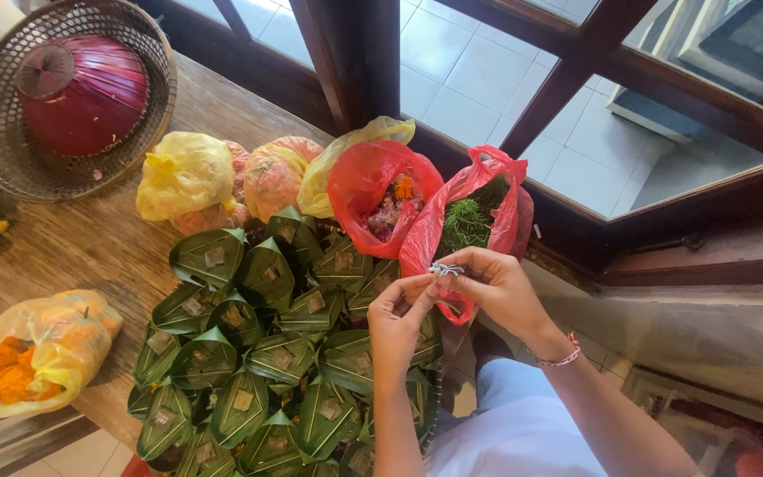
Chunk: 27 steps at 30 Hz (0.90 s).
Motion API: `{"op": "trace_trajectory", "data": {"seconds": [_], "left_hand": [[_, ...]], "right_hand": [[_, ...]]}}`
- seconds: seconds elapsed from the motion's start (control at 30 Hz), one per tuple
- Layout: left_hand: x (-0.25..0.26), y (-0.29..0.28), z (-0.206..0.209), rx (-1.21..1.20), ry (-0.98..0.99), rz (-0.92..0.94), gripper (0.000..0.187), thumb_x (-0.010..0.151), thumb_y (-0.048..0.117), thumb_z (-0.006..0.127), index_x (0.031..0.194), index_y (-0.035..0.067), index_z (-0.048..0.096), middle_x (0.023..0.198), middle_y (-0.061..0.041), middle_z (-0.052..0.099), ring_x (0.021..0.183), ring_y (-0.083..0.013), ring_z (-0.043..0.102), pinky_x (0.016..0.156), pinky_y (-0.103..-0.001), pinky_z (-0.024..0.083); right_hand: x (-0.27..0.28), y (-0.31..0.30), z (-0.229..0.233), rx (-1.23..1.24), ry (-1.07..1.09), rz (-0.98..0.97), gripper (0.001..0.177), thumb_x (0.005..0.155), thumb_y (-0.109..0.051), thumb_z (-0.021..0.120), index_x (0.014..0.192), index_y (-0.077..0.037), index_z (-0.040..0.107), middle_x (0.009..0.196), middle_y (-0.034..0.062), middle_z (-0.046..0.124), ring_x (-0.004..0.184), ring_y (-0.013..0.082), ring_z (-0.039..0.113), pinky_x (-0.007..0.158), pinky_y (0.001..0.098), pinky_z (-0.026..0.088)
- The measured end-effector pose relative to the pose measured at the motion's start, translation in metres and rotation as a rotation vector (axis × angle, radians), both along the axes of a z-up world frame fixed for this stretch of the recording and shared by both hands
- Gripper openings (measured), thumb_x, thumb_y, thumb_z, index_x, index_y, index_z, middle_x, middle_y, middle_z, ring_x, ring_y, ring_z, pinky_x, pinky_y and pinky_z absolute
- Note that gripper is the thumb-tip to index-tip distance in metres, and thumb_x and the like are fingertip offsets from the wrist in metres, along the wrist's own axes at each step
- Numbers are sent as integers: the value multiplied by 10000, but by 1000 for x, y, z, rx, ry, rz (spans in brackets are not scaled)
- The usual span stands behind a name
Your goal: Arranging flowers and leaves into small decorative packets on a tray.
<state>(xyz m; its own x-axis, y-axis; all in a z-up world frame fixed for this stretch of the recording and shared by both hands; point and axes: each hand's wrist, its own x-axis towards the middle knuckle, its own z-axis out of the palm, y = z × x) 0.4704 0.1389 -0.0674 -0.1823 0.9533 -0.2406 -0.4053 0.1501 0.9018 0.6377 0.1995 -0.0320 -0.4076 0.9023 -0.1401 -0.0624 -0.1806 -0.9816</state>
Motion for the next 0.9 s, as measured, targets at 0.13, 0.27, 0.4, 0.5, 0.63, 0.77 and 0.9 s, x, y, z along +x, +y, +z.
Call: {"op": "trace_trajectory", "data": {"seconds": [0.13,0.27,0.4,0.5,0.63,0.77,0.9], "left_hand": [[-1,-3,-5,-16,-27,0,233,899,90,768,1094,-33,738,974,-75,783,880,-107,733,834,-243,583],[-3,-7,-5,-16,-1,6,230,902,86,773,1095,-36,742,977,-79,782,877,-98,720,833,-237,575],[-5,-9,0,-13,8,19,227,898,82,775,1091,-35,745,977,-77,782,874,-91,715,831,-236,572],[-8,-10,-3,-4,12,30,223,896,77,775,1086,-37,747,976,-76,778,877,-96,717,832,-242,574],[-12,-12,7,15,4,44,220,893,69,773,1084,-38,747,978,-80,780,886,-109,728,839,-250,581],[-16,-13,14,34,-11,48,221,894,65,768,1087,-40,745,980,-87,781,884,-127,739,844,-259,588],[-16,-13,19,53,-6,54,223,895,65,768,1089,-43,742,980,-91,781,880,-129,739,846,-264,593]], "right_hand": [[-1,-4,-5,-14,5,2,213,948,-54,687,1139,35,719,1036,47,755,950,83,689,847,257,582],[-4,-8,-5,-48,26,-8,217,945,-62,702,1135,40,725,1015,55,756,914,89,688,813,267,586],[-8,-9,3,-76,31,-5,221,938,-77,704,1128,34,729,1002,50,755,903,88,692,804,270,596],[-8,-9,-3,-21,15,13,220,942,-76,712,1129,38,731,1009,56,755,919,88,685,819,263,582],[-14,-7,2,-10,28,27,227,937,-71,712,1137,38,723,1032,55,755,947,87,685,842,259,577],[-19,-7,10,-22,53,44,225,938,-68,703,1142,25,718,1043,45,756,962,81,695,857,256,587],[-19,-7,19,-18,10,39,222,934,-66,708,1141,15,724,1030,37,755,940,69,687,819,247,584]]}}
